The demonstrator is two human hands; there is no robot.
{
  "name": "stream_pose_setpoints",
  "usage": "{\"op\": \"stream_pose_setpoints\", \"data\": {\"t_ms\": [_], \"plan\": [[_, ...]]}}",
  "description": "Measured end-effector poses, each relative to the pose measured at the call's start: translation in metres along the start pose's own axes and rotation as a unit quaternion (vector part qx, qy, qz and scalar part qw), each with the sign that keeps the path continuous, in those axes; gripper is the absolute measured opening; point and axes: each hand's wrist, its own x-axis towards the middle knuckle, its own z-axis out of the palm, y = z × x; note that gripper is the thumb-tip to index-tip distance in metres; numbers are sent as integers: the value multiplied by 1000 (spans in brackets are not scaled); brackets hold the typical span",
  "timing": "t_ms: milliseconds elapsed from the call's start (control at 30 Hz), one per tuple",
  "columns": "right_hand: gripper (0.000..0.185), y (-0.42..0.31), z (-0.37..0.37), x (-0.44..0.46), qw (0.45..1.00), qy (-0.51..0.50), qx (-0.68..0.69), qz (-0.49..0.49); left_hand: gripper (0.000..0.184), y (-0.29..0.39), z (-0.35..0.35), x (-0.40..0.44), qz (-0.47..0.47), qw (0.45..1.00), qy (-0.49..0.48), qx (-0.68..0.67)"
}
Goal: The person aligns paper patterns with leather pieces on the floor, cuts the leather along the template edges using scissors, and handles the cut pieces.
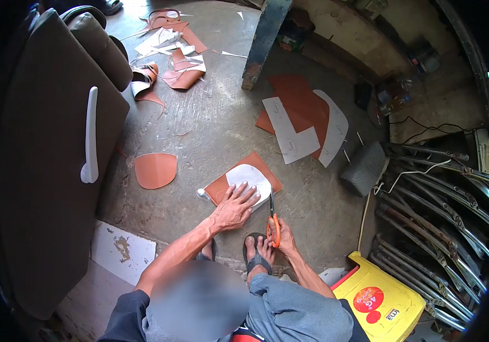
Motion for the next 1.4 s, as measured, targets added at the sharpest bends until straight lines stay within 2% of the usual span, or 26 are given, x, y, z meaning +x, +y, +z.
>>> {"op": "stream_pose_setpoints", "data": {"t_ms": [267, 467, 833, 1033, 1133, 1400], "plan": [[43, -2, -9, 22, 999, -37, 25, 25, 53, -8, -5, -3, 22, 1000, -10, 12], [45, 1, -26, 15, 997, -52, -51, -1, 55, -15, -9, -5, 57, 998, -36, 16], [41, -27, -35, 28, 994, -76, -53, 59, 55, -21, -23, -3, 79, 993, -80, 23], [38, -14, -51, 27, 986, -128, -110, 6, 55, -30, -28, -5, 113, 988, -107, 24], [37, -20, -45, 27, 989, -113, -79, 51, 55, -32, -33, -2, 122, 986, -111, 8], [37, -32, -46, 39, 987, -130, -87, 35, 55, -43, -40, 0, 132, 984, -118, 7]]}}
